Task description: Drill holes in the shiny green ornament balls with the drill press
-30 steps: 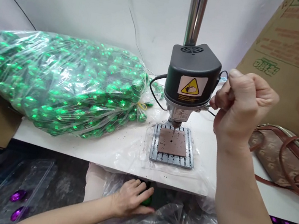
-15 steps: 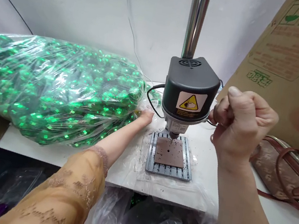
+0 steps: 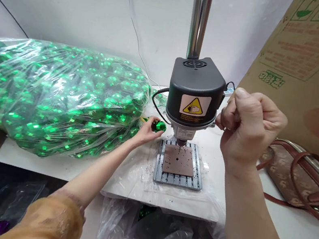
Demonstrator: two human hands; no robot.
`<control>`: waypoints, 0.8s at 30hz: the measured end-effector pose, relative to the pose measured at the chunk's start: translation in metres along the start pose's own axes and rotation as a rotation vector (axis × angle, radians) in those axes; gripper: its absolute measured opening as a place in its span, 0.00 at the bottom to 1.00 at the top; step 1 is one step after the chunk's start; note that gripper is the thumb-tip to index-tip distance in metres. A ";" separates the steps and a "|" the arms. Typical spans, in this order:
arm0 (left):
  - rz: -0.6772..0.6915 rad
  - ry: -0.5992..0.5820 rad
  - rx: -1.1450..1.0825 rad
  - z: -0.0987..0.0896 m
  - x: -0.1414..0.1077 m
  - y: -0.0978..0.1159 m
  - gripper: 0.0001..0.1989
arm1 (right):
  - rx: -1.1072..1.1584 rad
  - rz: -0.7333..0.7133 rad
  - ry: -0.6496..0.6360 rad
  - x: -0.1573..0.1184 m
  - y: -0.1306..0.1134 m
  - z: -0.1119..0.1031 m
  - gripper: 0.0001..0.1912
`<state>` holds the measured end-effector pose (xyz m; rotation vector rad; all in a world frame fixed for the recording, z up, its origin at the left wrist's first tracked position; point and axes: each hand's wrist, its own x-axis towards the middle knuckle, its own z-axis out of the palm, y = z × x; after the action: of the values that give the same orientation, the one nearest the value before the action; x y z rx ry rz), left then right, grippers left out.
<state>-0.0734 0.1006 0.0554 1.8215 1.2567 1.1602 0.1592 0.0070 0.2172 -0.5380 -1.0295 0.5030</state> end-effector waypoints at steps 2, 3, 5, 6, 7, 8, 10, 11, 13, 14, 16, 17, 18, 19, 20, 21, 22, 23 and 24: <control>-0.052 -0.020 -0.147 -0.003 -0.028 0.006 0.24 | -0.017 -0.014 -0.006 0.000 0.002 -0.001 0.24; -0.102 -0.043 -0.249 -0.003 -0.041 0.008 0.26 | -0.025 -0.019 -0.010 0.000 0.003 -0.001 0.24; -0.200 -0.107 -0.408 0.001 -0.062 0.013 0.29 | -0.030 -0.025 -0.012 0.000 0.004 0.000 0.25; -0.233 -0.140 -0.452 0.005 -0.069 0.015 0.31 | -0.029 -0.027 -0.013 0.000 0.004 0.000 0.26; -0.246 -0.167 -0.473 0.010 -0.075 0.016 0.32 | -0.026 -0.026 -0.012 0.001 0.004 0.000 0.26; -0.244 -0.182 -0.476 0.015 -0.079 0.017 0.34 | -0.026 -0.024 -0.011 0.001 0.004 0.000 0.27; -0.218 -0.179 -0.462 0.027 -0.084 0.017 0.34 | -0.035 -0.026 -0.017 0.001 0.004 0.000 0.27; -0.200 -0.175 -0.447 0.032 -0.084 0.017 0.34 | -0.042 -0.029 -0.023 0.001 0.004 -0.001 0.27; -0.170 -0.175 -0.398 0.041 -0.083 0.017 0.33 | -0.053 -0.038 -0.034 0.001 0.005 -0.002 0.27; -0.157 -0.175 -0.366 0.045 -0.083 0.017 0.32 | -0.058 -0.043 -0.041 0.001 0.006 -0.002 0.27; -0.138 -0.177 -0.308 0.050 -0.081 0.017 0.32 | -0.070 -0.051 -0.050 0.001 0.007 -0.003 0.28; -0.131 -0.180 -0.292 0.052 -0.080 0.017 0.32 | -0.077 -0.052 -0.052 0.001 0.007 -0.003 0.28; -0.127 -0.183 -0.285 0.054 -0.079 0.017 0.32 | -0.084 -0.050 -0.052 0.001 0.007 -0.003 0.29; -0.125 -0.190 -0.282 0.056 -0.078 0.017 0.32 | -0.086 -0.046 -0.049 0.001 0.007 -0.002 0.29; -0.127 -0.197 -0.281 0.057 -0.078 0.017 0.32 | -0.083 -0.043 -0.044 0.001 0.007 -0.002 0.29; -0.132 -0.201 -0.278 0.059 -0.077 0.017 0.33 | -0.077 -0.040 -0.040 0.001 0.007 -0.002 0.29; -0.137 -0.202 -0.271 0.060 -0.077 0.017 0.33 | -0.071 -0.038 -0.039 0.001 0.007 -0.002 0.29; -0.139 -0.199 -0.261 0.062 -0.077 0.017 0.33 | -0.068 -0.037 -0.039 0.001 0.007 -0.002 0.29; -0.135 -0.191 -0.249 0.063 -0.077 0.018 0.33 | -0.071 -0.038 -0.040 0.001 0.007 -0.002 0.29</control>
<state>-0.0210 0.0207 0.0208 1.5970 1.0583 0.9943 0.1605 0.0131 0.2125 -0.5719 -1.0973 0.4466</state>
